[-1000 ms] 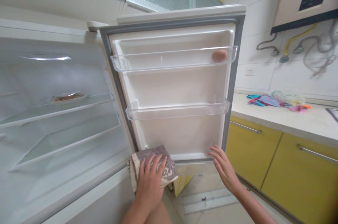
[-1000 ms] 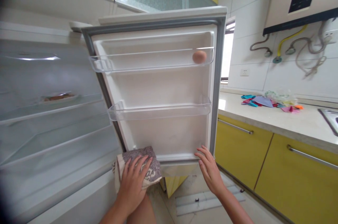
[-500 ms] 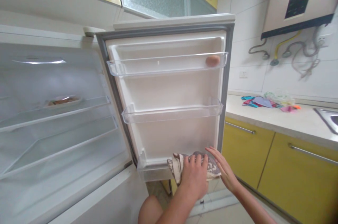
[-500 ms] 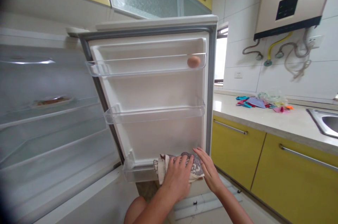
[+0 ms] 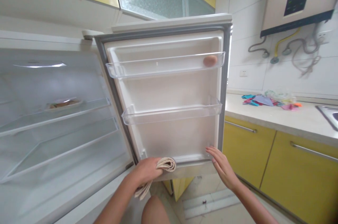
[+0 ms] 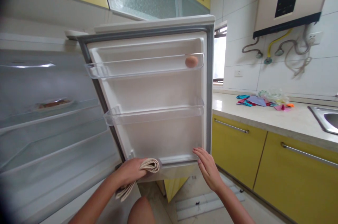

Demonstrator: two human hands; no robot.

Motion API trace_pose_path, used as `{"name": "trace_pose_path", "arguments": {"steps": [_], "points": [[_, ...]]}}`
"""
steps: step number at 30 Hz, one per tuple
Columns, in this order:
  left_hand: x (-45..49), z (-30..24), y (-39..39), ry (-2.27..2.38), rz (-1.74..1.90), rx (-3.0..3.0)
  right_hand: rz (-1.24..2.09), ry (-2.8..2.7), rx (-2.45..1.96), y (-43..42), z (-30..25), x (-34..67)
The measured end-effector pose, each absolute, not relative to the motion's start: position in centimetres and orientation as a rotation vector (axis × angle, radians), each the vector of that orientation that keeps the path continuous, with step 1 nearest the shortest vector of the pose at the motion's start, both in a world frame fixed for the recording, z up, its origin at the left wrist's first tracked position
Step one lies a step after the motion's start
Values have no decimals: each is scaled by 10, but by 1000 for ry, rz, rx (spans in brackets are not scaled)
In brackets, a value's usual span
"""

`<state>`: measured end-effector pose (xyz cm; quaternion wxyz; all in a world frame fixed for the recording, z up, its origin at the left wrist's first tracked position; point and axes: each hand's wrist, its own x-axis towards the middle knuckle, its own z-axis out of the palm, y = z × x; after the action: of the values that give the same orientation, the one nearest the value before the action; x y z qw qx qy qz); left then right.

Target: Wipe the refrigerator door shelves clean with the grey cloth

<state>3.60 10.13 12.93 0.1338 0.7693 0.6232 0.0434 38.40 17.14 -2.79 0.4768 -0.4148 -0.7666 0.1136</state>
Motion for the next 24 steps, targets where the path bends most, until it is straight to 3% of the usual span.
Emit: {"name": "trace_pose_path", "arguments": {"steps": [5, 12, 24], "points": [[24, 136, 115, 1769, -70, 2181, 336, -1884, -1029, 169, -24, 385], [82, 122, 150, 1664, -185, 2117, 632, -1784, -1012, 164, -15, 383], [224, 98, 149, 1523, 20, 2519, 1039, -1548, -817, 166, -16, 386]]}}
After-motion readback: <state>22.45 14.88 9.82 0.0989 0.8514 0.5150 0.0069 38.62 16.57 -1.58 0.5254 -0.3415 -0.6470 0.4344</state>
